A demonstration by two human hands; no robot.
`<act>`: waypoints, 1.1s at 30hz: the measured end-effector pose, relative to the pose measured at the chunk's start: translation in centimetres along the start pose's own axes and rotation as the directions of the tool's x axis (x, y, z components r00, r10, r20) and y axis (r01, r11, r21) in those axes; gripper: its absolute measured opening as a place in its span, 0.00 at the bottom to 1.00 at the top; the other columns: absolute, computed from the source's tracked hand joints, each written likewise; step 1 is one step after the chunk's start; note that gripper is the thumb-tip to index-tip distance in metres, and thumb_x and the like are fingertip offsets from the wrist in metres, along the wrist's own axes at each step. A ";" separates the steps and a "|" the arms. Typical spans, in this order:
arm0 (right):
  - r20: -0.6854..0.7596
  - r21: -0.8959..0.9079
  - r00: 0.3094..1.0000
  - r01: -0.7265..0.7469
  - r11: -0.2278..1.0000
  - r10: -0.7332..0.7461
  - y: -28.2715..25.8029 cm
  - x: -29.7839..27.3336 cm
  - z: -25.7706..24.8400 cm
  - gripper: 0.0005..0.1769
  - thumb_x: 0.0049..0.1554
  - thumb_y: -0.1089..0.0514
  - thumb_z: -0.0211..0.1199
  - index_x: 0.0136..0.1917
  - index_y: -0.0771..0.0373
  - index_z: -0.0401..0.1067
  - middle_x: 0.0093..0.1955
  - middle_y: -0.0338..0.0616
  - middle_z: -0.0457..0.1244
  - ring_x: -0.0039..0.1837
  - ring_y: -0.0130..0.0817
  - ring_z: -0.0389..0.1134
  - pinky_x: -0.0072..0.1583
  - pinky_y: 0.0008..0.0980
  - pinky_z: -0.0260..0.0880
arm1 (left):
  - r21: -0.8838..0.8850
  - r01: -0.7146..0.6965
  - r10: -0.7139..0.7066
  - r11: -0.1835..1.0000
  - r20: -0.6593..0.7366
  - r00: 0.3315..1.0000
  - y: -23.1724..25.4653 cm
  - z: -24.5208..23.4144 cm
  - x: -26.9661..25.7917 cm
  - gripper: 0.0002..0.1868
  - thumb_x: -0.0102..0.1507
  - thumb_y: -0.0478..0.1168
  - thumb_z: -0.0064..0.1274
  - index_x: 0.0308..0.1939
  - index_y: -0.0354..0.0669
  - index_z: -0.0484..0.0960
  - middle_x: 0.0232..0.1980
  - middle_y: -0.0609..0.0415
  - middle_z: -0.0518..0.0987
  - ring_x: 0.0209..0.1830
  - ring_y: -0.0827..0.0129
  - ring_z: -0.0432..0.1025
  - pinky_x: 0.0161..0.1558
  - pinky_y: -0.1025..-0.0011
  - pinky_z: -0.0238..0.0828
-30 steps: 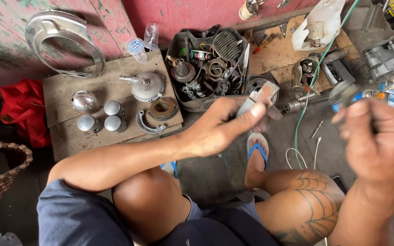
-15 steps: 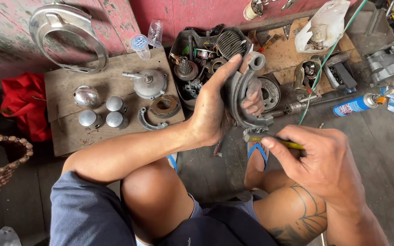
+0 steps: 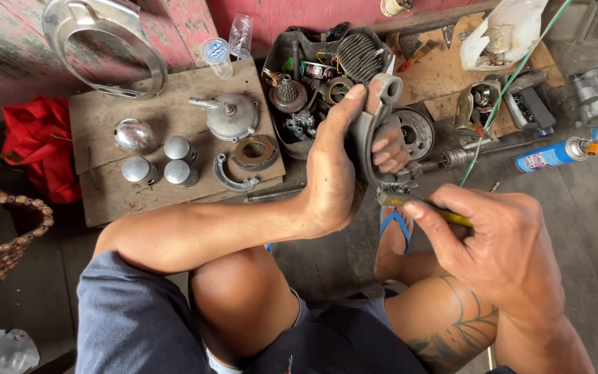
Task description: The person scrubs a curved metal part with a wire brush, holding it in their left hand and scrubbing with their right. They rotate the part to clean different areas, including the inner and outer surfaces, while sitting on the floor.
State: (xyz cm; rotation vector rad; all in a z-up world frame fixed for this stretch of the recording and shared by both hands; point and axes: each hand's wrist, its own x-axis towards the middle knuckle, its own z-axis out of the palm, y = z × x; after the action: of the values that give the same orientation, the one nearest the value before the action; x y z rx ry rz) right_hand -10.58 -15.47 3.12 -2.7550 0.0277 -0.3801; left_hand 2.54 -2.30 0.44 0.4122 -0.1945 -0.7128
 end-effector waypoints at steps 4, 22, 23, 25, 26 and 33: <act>-0.039 0.034 0.999 0.020 0.999 -0.019 -0.9 0.1 -0.1 0.18 0.62 0.52 0.64 0.34 0.60 0.68 0.25 0.43 0.56 0.27 0.40 0.55 0.36 0.38 0.55 | -0.123 0.007 -0.009 0.992 -0.020 1.000 -1.3 0.8 -0.1 0.15 0.69 0.50 0.39 0.32 0.47 0.64 0.22 0.59 0.54 0.21 0.75 0.48 0.26 0.76 0.49; -0.088 0.562 0.970 -0.140 0.815 0.227 8.0 1.2 0.5 0.28 0.56 0.48 0.73 0.53 0.68 0.61 0.42 0.38 0.55 0.55 0.29 0.69 0.52 0.19 0.70 | -0.062 -0.246 0.252 0.967 0.126 0.960 3.5 2.8 0.1 0.22 0.59 0.55 0.40 0.20 0.45 0.61 0.19 0.58 0.56 0.21 0.71 0.53 0.31 0.72 0.51; -0.090 0.581 0.982 -0.082 0.810 0.165 7.0 1.9 0.6 0.29 0.53 0.51 0.75 0.57 0.69 0.64 0.51 0.44 0.60 0.50 0.26 0.65 0.47 0.17 0.64 | -0.065 -0.204 0.213 0.977 0.198 0.957 3.2 2.7 0.1 0.21 0.61 0.55 0.39 0.21 0.46 0.61 0.20 0.59 0.56 0.22 0.72 0.52 0.33 0.72 0.53; -0.087 0.600 0.991 -0.033 0.799 0.106 5.3 2.7 0.7 0.33 0.49 0.55 0.78 0.61 0.70 0.67 0.60 0.49 0.65 0.45 0.22 0.61 0.43 0.16 0.59 | -0.069 -0.160 0.172 0.985 0.262 0.950 2.9 2.6 0.0 0.21 0.62 0.55 0.38 0.22 0.47 0.61 0.21 0.59 0.56 0.24 0.73 0.52 0.36 0.73 0.54; -0.067 0.601 0.995 -0.016 0.799 0.070 4.9 3.1 0.6 0.35 0.48 0.53 0.76 0.62 0.74 0.68 0.58 0.51 0.65 0.49 0.28 0.63 0.48 0.20 0.62 | -0.112 -0.132 0.157 0.985 0.246 0.957 2.9 2.7 0.0 0.20 0.62 0.54 0.39 0.22 0.45 0.62 0.20 0.58 0.57 0.24 0.72 0.52 0.36 0.73 0.54; -0.002 0.608 1.000 -0.019 0.794 0.025 3.4 3.9 -0.1 0.33 0.54 0.47 0.66 0.60 0.78 0.70 0.44 0.48 0.62 0.39 0.27 0.55 0.43 0.23 0.51 | -0.013 -0.139 0.139 0.990 0.145 0.979 3.4 3.5 -1.4 0.22 0.58 0.58 0.40 0.25 0.43 0.65 0.24 0.53 0.61 0.27 0.65 0.55 0.38 0.67 0.54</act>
State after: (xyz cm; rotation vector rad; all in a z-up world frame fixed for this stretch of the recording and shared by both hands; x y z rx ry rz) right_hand -6.81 -18.98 3.03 -2.1053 -0.0526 -0.3247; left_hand 2.38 -0.10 4.96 0.3403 -0.3574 -0.6053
